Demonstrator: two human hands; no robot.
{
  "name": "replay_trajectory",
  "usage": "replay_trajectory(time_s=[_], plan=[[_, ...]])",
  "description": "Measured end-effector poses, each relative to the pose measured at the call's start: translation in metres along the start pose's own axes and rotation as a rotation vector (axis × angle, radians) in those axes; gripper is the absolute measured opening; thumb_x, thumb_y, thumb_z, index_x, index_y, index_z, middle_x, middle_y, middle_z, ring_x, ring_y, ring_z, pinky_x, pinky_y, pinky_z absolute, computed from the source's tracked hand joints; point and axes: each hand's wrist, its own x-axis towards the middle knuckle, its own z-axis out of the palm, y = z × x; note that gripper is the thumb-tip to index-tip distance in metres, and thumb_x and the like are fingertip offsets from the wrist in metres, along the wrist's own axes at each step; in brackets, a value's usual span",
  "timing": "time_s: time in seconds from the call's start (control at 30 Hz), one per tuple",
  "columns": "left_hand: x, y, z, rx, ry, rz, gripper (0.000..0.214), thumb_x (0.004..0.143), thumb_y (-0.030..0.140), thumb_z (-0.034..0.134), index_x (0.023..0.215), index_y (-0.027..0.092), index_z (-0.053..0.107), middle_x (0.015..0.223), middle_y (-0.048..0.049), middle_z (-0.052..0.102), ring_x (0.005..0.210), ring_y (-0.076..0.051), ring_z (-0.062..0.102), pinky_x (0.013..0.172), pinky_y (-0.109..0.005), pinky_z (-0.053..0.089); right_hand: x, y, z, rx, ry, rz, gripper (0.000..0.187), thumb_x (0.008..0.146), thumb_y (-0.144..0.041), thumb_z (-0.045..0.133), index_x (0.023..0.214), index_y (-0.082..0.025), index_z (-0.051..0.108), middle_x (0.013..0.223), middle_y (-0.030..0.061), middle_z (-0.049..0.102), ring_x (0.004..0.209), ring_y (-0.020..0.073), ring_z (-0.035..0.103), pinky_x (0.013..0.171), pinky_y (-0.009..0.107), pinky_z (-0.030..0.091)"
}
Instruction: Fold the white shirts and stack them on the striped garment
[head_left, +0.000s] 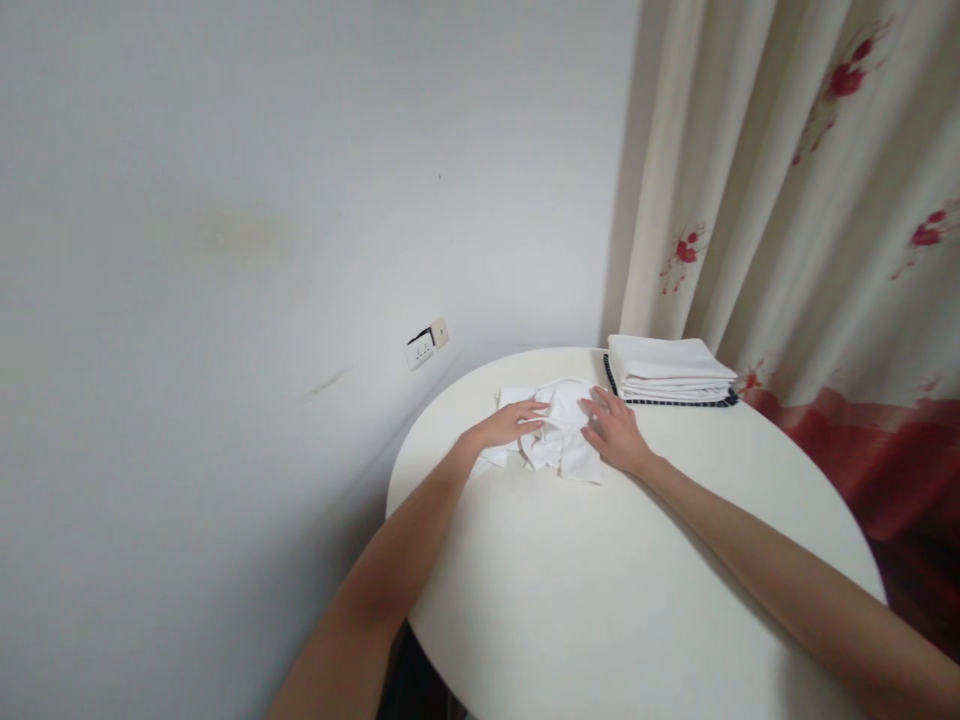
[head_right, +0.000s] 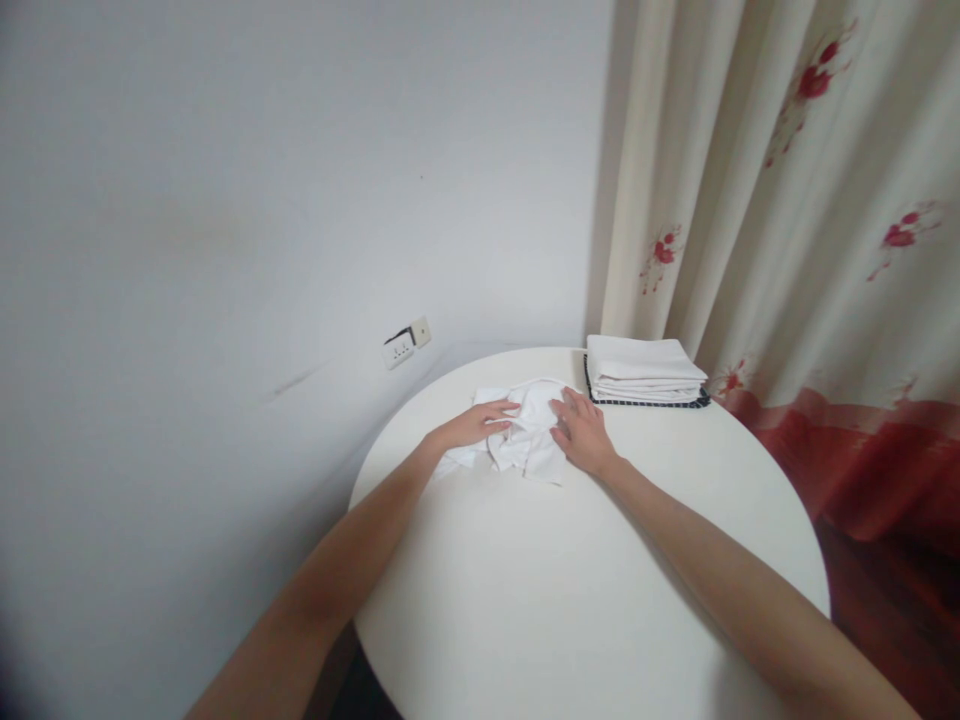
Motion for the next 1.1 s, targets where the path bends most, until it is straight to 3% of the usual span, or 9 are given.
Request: replay_trajectory(time_s=[0.2, 0.4, 0.53, 0.7, 0.77, 0.87, 0.97, 1.1], plan=[[0.002, 0.006, 0.005, 0.007, 0.041, 0.035, 0.037, 0.093, 0.05, 0.061, 0.108, 0.02, 0.077, 0.139, -0.0105, 0.063, 0.132, -0.024, 0.054, 0.117, -0.037, 0.033, 0.001, 0.01, 0.007, 0.072, 0.11, 0.121, 0.063, 0.088, -0.035, 0.058, 0.149, -0.028, 0.042, 0.158, 0.013, 0.032, 0.141, 0.036, 0.034, 0.109, 0.056, 0.038], [-0.001, 0.011, 0.004, -0.127, 0.082, -0.112, 0.043, 0.09, 0.05, 0.061, 0.118, 0.02, 0.074, 0.124, -0.0066, 0.072, 0.118, -0.025, 0.063, 0.105, -0.034, 0.043, 0.0, 0.016, 0.014, 0.176, 0.066, 0.148, 0.07, 0.089, -0.038, 0.054, 0.153, -0.015, 0.033, 0.155, 0.02, 0.037, 0.142, 0.0351, 0.036, 0.113, 0.053, 0.036], [0.001, 0.003, 0.002, -0.335, 0.239, -0.257, 0.042, 0.085, 0.053, 0.066, 0.095, 0.014, 0.078, 0.098, -0.0055, 0.078, 0.098, -0.026, 0.068, 0.092, -0.033, 0.049, -0.001, 0.016, 0.013, 0.248, 0.058, 0.172, 0.077, 0.09, -0.039, 0.051, 0.157, -0.013, 0.022, 0.154, 0.0206, 0.04, 0.138, 0.0334, 0.043, 0.111, 0.051, 0.04], [0.01, -0.02, -0.001, -0.412, 0.481, -0.369, 0.051, 0.088, 0.059, 0.057, 0.094, 0.011, 0.075, 0.083, -0.0072, 0.076, 0.084, -0.025, 0.068, 0.079, -0.034, 0.051, -0.001, 0.012, 0.007, 0.283, 0.06, 0.213, 0.084, 0.09, -0.042, 0.051, 0.161, -0.019, 0.012, 0.154, 0.0178, 0.042, 0.114, 0.0301, 0.062, 0.098, 0.045, 0.049], [0.013, -0.028, -0.002, -0.438, 0.554, -0.413, 0.05, 0.088, 0.058, 0.055, 0.092, 0.012, 0.074, 0.077, -0.0074, 0.075, 0.079, -0.025, 0.068, 0.075, -0.034, 0.051, -0.001, 0.007, 0.003, 0.277, 0.036, 0.237, 0.085, 0.089, -0.044, 0.052, 0.161, -0.02, 0.012, 0.144, 0.0165, 0.053, 0.098, 0.0273, 0.067, 0.087, 0.041, 0.053], [0.013, -0.037, -0.002, -0.465, 0.628, -0.453, 0.043, 0.085, 0.056, 0.059, 0.09, 0.016, 0.074, 0.075, -0.0065, 0.074, 0.078, -0.025, 0.069, 0.073, -0.034, 0.051, 0.0, -0.001, -0.004, 0.225, -0.035, 0.309, 0.087, 0.088, -0.048, 0.055, 0.161, -0.019, 0.017, 0.106, 0.0105, 0.072, 0.076, 0.0247, 0.066, 0.073, 0.036, 0.051], [0.011, -0.042, -0.002, -0.478, 0.672, -0.477, 0.037, 0.082, 0.052, 0.061, 0.088, 0.017, 0.073, 0.075, -0.0057, 0.074, 0.08, -0.026, 0.069, 0.073, -0.034, 0.051, 0.001, -0.007, -0.009, 0.242, -0.095, 0.333, 0.09, 0.086, -0.046, 0.057, 0.161, -0.017, 0.016, 0.075, 0.0016, 0.068, 0.063, 0.022, 0.061, 0.063, 0.031, 0.047], [0.01, -0.047, -0.005, -0.472, 0.717, -0.513, 0.031, 0.08, 0.047, 0.062, 0.084, 0.017, 0.072, 0.078, -0.0055, 0.075, 0.086, -0.027, 0.069, 0.075, -0.033, 0.051, 0.0, -0.008, -0.011, 0.386, -0.154, 0.205, 0.09, 0.085, -0.037, 0.056, 0.162, -0.018, 0.014, 0.067, -0.004, 0.063, 0.06, 0.0195, 0.057, 0.06, 0.029, 0.044]])
